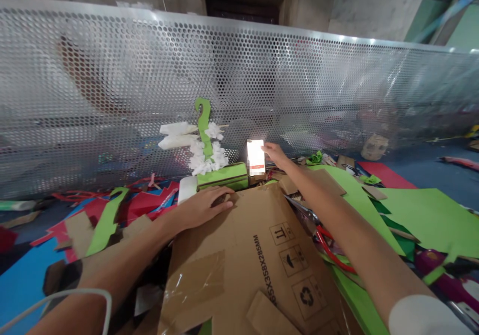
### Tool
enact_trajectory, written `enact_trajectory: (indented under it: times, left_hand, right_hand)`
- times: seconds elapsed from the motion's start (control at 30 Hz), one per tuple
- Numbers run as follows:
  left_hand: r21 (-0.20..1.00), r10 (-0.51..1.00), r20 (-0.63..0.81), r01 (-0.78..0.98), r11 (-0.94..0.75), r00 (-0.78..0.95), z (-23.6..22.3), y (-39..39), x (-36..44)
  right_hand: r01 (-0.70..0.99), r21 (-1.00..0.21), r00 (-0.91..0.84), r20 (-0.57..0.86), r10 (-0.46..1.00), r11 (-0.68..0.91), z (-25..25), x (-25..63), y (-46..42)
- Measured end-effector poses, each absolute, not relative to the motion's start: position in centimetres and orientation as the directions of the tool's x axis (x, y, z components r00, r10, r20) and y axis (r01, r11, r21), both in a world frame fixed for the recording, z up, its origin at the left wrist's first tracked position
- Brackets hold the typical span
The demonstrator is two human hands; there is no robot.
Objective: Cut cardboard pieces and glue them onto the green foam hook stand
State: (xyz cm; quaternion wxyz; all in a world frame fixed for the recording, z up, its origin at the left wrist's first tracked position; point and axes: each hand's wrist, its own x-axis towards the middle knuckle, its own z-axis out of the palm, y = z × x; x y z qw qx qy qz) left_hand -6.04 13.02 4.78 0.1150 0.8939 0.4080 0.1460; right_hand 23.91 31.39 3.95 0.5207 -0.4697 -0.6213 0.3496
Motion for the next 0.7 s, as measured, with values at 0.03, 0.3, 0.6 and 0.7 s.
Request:
enact_trajectory:
  times: [0.03,0.3,0.6,0.7]
  left_hand:
    - [0.326,0.765,0.162,0.698,-0.638,0.623,4.8,13.01,-6.02]
    - [0.348,0.765,0.144,0.692,-0.632,0.627,4.95,12.93,-5.99]
    - [0.33,0.765,0.151,0.697,-0.636,0.626,5.12,12.78,-5.92]
    - [0.325,0.766,0.154,0.7,-0.636,0.625,5.09,12.79,-5.95]
  right_hand:
    - [0.208,-0.932,-0.027,0.299,0.954,0.298,3.99,23.94,31.25]
    - [0.145,-0.966,-0.002,0.217,0.976,0.215,4.2,23.89,31.02]
    - [0.131,-0.97,0.001,0.205,0.979,0.203,4.11,23.94,31.1]
    - [0.135,-0.969,0.005,0.21,0.978,0.208,4.05,23.76,31.23]
